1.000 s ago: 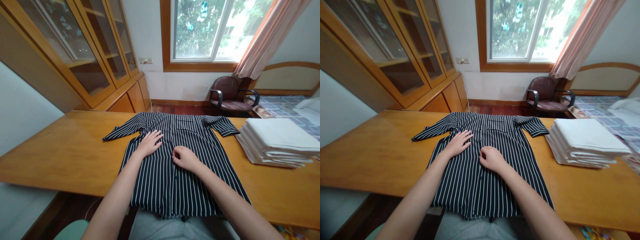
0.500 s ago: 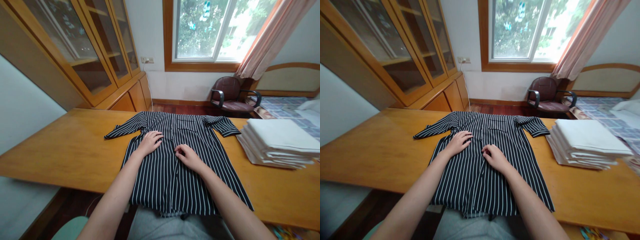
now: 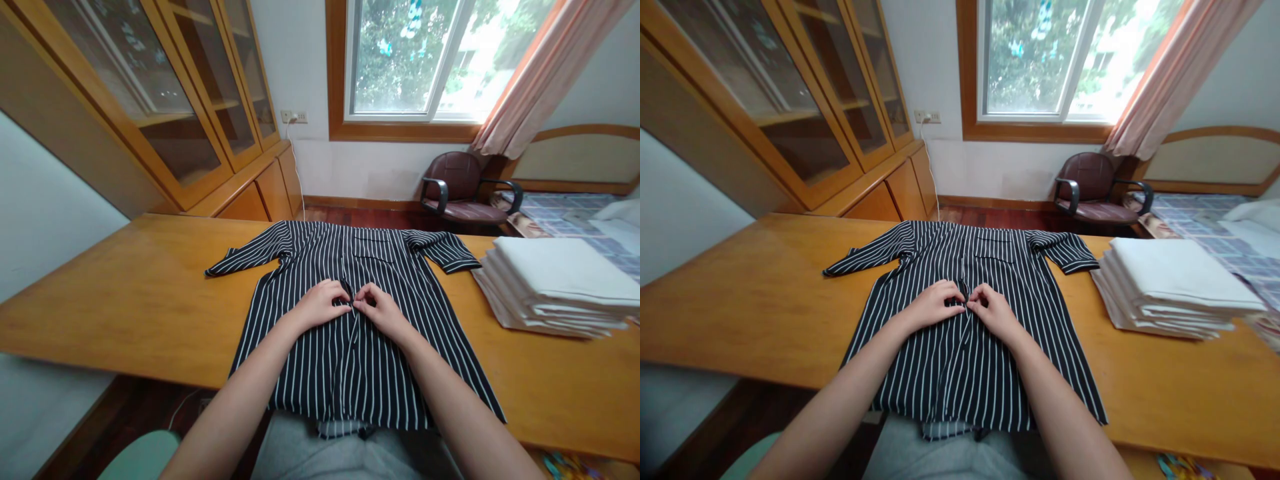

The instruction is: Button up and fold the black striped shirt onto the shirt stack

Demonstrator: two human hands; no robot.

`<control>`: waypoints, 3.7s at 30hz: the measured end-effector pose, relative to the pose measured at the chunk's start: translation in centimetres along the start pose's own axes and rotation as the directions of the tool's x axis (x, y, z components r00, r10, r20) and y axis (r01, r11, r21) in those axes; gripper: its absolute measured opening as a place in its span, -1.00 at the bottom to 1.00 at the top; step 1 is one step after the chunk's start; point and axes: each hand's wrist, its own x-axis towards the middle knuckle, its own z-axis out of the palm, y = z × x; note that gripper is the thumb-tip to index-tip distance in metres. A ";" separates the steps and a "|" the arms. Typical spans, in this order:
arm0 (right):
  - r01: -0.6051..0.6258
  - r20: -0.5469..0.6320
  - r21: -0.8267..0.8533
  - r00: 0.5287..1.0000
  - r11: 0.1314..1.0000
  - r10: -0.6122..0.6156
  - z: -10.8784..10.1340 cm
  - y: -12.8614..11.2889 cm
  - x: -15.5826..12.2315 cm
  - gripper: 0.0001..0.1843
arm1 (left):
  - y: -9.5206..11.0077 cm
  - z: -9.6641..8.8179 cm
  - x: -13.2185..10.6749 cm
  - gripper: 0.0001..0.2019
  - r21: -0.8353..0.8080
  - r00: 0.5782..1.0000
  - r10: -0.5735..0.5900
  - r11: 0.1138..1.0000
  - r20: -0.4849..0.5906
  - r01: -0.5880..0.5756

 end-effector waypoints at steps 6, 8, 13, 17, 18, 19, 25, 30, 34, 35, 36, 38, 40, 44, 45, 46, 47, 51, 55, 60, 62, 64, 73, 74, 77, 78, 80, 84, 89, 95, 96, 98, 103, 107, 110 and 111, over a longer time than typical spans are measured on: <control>-0.017 0.002 0.079 1.000 0.997 0.017 0.0 -0.1 0.1 -0.79 | -0.8 1.6 -0.4 -0.85 -0.067 0.996 0.024 0.997 -0.080 -0.030; -0.024 0.010 0.091 1.000 0.996 0.023 0.0 -0.2 0.0 -0.76 | -0.9 1.8 -0.5 -0.84 -0.083 0.995 0.035 0.996 -0.090 -0.042; -0.021 0.008 0.086 1.000 0.996 0.021 0.1 -0.2 0.0 -0.76 | -1.0 1.7 -0.7 -0.83 -0.087 0.994 0.053 0.994 -0.099 -0.062; -0.021 -0.003 0.092 1.000 0.995 0.022 0.2 -0.2 0.0 -0.77 | -1.1 1.7 -0.7 -0.81 -0.080 0.993 0.057 0.995 -0.102 -0.065; -0.025 -0.006 0.083 1.000 0.996 0.025 0.1 -0.2 0.0 -0.77 | -1.1 1.8 -0.7 -0.82 -0.078 0.993 0.060 0.995 -0.103 -0.068; -0.027 -0.008 0.065 1.000 0.998 0.027 0.1 -0.3 0.0 -0.78 | -1.1 1.8 -0.7 -0.82 -0.076 0.993 0.063 0.995 -0.103 -0.071; 0.030 0.009 -0.092 1.000 0.995 -0.029 -0.3 -0.3 -0.2 -0.82 | -1.1 1.9 -0.7 -0.84 -0.059 0.993 0.067 0.996 -0.099 -0.073; 0.021 0.014 -0.121 1.000 0.992 -0.019 -0.4 -0.2 -0.2 -0.82 | -1.2 2.0 -0.8 -0.86 -0.069 0.991 0.050 0.996 -0.124 -0.058; 0.004 0.010 -0.061 1.000 0.998 -0.004 -0.3 -0.4 -0.1 -0.81 | -1.5 2.2 -0.7 -0.88 -0.100 0.992 0.014 0.995 -0.127 -0.027; 0.002 0.010 -0.040 1.000 0.999 -0.001 -0.3 -0.5 -0.1 -0.81 | -1.5 2.2 -0.7 -0.89 -0.101 0.992 0.006 0.995 -0.122 -0.019; 0.000 0.012 -0.023 1.000 1.000 0.000 -0.3 -0.6 -0.1 -0.81 | -1.6 2.2 -0.6 -0.89 -0.099 0.993 -0.003 0.995 -0.117 -0.009; -0.001 0.016 -0.001 1.000 1.000 0.001 -0.3 -0.7 -0.2 -0.81 | -1.6 2.2 -0.6 -0.87 -0.091 0.994 -0.017 0.996 -0.108 0.007; -0.005 0.022 -0.002 1.000 1.000 0.005 -0.3 -0.8 -0.2 -0.80 | -1.5 2.2 -0.5 -0.87 -0.090 0.994 -0.018 0.996 -0.104 0.009; 0.022 0.028 -0.088 0.999 0.996 -0.019 -0.3 -0.8 -0.2 -0.87 | -1.4 2.0 -0.5 -0.89 -0.132 0.996 -0.019 0.991 -0.093 0.006; 0.036 0.029 -0.124 0.999 0.992 -0.033 -0.3 -0.8 -0.2 -0.90 | -1.3 2.0 -0.5 -0.90 -0.142 0.996 -0.024 0.990 -0.091 0.011; 0.050 0.032 -0.158 0.998 0.986 -0.045 -0.3 -0.8 -0.2 -0.93 | -1.3 2.0 -0.5 -0.91 -0.148 0.995 -0.028 0.989 -0.091 0.014; 0.062 0.034 -0.187 0.998 0.980 -0.057 -0.3 -0.8 -0.2 -0.93 | -1.3 1.9 -0.6 -0.91 -0.152 0.995 -0.031 0.988 -0.091 0.017; 0.096 0.043 -0.254 0.995 0.962 -0.088 -0.1 -1.0 -0.3 -0.90 | -1.2 2.0 -0.6 -0.93 -0.149 0.994 -0.042 0.989 -0.096 0.027; 0.144 0.076 -0.325 0.989 0.935 -0.126 0.0 -1.5 -0.4 -0.90 | -1.0 1.9 -0.5 -0.93 -0.139 0.994 -0.049 0.990 -0.095 0.036; 0.145 0.061 -0.389 0.989 0.910 -0.132 0.2 -1.4 -0.3 -0.87 | -0.9 1.8 -0.5 -0.94 -0.146 0.995 -0.054 0.988 -0.088 0.041; 0.124 0.050 -0.416 0.992 0.901 -0.113 0.1 -1.2 -0.2 -0.88 | -0.8 1.7 -0.5 -0.94 -0.148 0.995 -0.059 0.988 -0.082 0.046; 0.103 0.055 -0.431 0.995 0.896 -0.087 0.0 -0.9 -0.2 -0.89 | -0.8 1.7 -0.5 -0.94 -0.147 0.995 -0.061 0.988 -0.080 0.049; 0.128 0.104 -0.355 0.990 0.926 -0.097 -0.7 -1.0 -0.3 -0.89 | -1.0 1.9 -0.5 -0.89 -0.139 0.993 -0.080 0.988 -0.087 0.067; 0.128 0.103 -0.343 0.990 0.930 -0.098 -0.7 -1.0 -0.3 -0.89 | -1.1 1.9 -0.5 -0.88 -0.140 0.993 -0.077 0.988 -0.085 0.065; 0.124 0.103 -0.321 0.990 0.939 -0.095 -0.7 -1.1 -0.2 -0.89 | -1.2 1.8 -0.5 -0.86 -0.153 0.995 -0.053 0.987 -0.082 0.040; 0.121 0.102 -0.317 0.990 0.941 -0.093 -0.7 -1.1 -0.2 -0.89 | -1.1 1.8 -0.5 -0.85 -0.157 0.996 -0.044 0.987 -0.082 0.031; 0.113 0.099 -0.311 0.991 0.944 -0.086 -0.7 -1.1 -0.2 -0.88 | -1.1 1.7 -0.5 -0.85 -0.160 0.996 -0.032 0.987 -0.080 0.019; 0.094 0.083 -0.302 0.994 0.949 -0.072 -0.7 -1.1 -0.2 -0.87 | -1.0 1.6 -0.5 -0.85 -0.159 0.997 -0.017 0.987 -0.073 0.005; 0.093 0.081 -0.309 0.994 0.947 -0.071 -0.6 -0.8 -0.1 -0.87 | -1.2 1.7 -0.5 -0.84 -0.161 0.997 0.016 0.987 -0.077 -0.028; 0.089 0.075 -0.329 0.995 0.940 -0.068 -0.4 -0.7 0.1 -0.88 | -1.2 1.7 -0.5 -0.83 -0.170 0.997 0.035 0.984 -0.067 -0.046; 0.086 0.069 -0.332 0.995 0.939 -0.067 -0.4 -0.8 0.1 -0.88 | -1.2 1.7 -0.5 -0.83 -0.167 0.997 0.035 0.985 -0.065 -0.045; 0.082 0.060 -0.333 0.996 0.939 -0.066 -0.4 -0.8 0.1 -0.88 | -1.1 1.6 -0.5 -0.82 -0.160 0.998 0.034 0.986 -0.061 -0.043; 0.075 0.061 -0.330 0.996 0.941 -0.058 -0.5 -0.9 0.1 -0.88 | -0.8 1.5 -0.6 -0.81 -0.149 0.999 0.015 0.989 -0.049 -0.022; 0.061 0.071 -0.343 0.997 0.937 -0.039 -0.4 -0.8 0.2 -0.90 | -0.6 1.3 -0.7 -0.79 -0.156 1.000 -0.001 0.988 -0.031 -0.004; 0.066 0.069 -0.350 0.997 0.934 -0.045 -0.4 -0.6 0.2 -0.89 | -0.5 1.3 -0.7 -0.76 -0.165 0.999 -0.007 0.986 -0.033 0.001; 0.069 0.067 -0.351 0.997 0.934 -0.049 -0.4 -0.6 0.2 -0.89 | -0.5 1.3 -0.7 -0.75 -0.168 0.999 -0.007 0.986 -0.036 0.001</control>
